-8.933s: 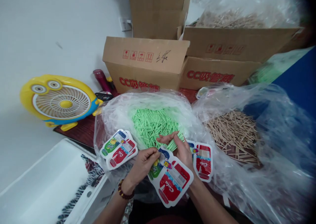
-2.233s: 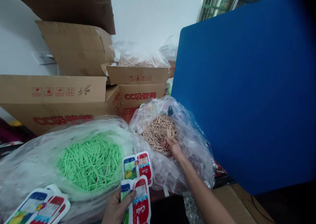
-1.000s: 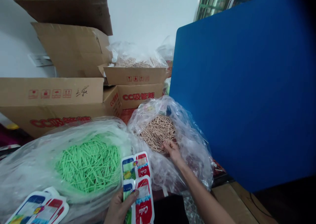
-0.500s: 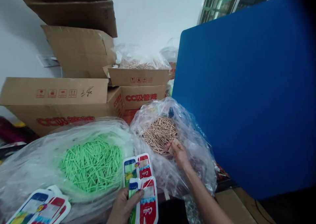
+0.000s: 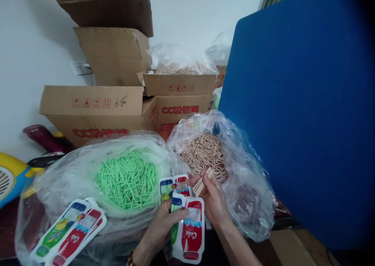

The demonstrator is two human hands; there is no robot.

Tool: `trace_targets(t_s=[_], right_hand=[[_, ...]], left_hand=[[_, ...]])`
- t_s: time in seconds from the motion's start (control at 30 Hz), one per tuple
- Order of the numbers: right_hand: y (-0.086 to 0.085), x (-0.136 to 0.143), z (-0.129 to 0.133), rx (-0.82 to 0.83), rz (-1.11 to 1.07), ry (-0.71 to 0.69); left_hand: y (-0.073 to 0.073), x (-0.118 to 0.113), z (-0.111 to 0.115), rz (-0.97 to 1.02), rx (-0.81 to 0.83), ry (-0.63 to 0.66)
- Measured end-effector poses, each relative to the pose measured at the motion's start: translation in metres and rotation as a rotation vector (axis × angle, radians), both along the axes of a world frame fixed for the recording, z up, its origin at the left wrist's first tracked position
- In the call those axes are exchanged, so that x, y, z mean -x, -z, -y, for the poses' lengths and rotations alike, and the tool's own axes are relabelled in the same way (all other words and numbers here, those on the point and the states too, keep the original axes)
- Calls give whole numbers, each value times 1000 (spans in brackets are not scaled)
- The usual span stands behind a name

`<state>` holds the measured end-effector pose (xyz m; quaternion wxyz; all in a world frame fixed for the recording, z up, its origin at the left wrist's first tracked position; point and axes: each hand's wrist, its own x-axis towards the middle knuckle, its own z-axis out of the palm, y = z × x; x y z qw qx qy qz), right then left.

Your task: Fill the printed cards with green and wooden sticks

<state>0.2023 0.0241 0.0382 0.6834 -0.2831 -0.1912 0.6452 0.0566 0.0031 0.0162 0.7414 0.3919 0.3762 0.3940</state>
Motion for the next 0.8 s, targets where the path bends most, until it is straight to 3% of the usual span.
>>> trace_targets(t_s=[0.27,0.5,0.8], right_hand=[[0,5,6,161,165,40],[4,8,6,104,116,62],[3,10,7,194,90,17]], left_hand=[[1,1,2,-31,-27,1],[7,3,3,-35,-32,9],[6,5,2,-36,-38,-14]])
